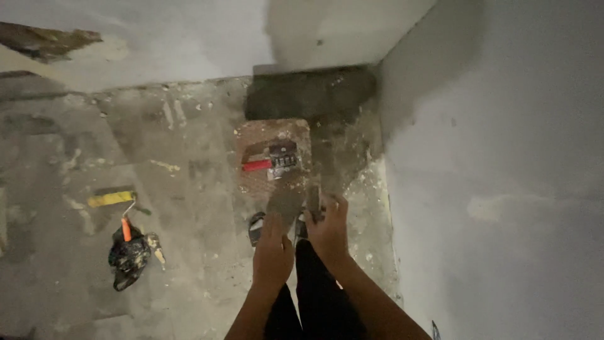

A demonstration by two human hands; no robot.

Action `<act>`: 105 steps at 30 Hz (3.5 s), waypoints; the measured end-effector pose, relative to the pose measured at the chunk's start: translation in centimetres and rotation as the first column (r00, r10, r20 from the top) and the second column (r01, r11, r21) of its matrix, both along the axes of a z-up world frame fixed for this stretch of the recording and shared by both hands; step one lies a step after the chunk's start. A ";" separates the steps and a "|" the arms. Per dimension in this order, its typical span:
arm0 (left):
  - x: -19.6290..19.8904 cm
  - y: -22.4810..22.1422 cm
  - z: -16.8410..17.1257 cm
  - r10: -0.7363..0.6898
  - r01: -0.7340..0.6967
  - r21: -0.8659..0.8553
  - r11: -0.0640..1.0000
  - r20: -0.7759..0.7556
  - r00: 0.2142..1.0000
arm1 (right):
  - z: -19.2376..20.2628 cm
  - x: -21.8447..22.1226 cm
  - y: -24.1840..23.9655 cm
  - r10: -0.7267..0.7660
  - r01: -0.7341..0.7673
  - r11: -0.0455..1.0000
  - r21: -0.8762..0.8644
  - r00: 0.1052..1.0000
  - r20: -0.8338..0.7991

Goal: The person sands patched areas on a wall using sandpaper, then sands the wall using a hand sanding tool.

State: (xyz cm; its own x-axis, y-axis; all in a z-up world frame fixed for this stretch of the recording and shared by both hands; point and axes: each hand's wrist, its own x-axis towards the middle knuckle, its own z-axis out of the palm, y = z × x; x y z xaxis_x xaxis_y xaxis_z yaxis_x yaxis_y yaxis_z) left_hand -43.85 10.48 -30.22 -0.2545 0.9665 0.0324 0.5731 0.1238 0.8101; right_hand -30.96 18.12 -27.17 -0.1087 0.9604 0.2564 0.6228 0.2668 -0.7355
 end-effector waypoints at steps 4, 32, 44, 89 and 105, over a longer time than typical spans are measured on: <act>-1.3 1.4 -3.0 -0.013 0.013 -0.055 0.998 0.010 1.000 | -4.9 -1.9 2.7 -0.058 0.062 0.981 -0.182 0.998 0.024; -8.1 9.1 -12.6 -0.071 0.075 -0.120 0.990 0.035 0.997 | -24.7 -12.0 10.8 -0.452 0.427 0.852 -0.303 0.892 -0.014; -10.2 10.0 -17.0 -0.127 0.124 -0.117 0.985 -0.019 0.992 | -25.5 -14.3 9.0 -0.807 0.070 0.377 -0.924 0.513 -0.290; -6.1 3.3 -3.2 -0.300 0.301 0.045 0.953 -0.036 0.953 | -9.1 -7.7 -2.6 -0.639 0.505 0.757 -0.414 0.706 -0.306; -8.7 2.3 4.2 -0.316 0.338 0.210 0.917 -0.133 0.939 | 0.4 -10.0 -3.9 -0.631 0.576 0.774 -0.263 0.738 -0.239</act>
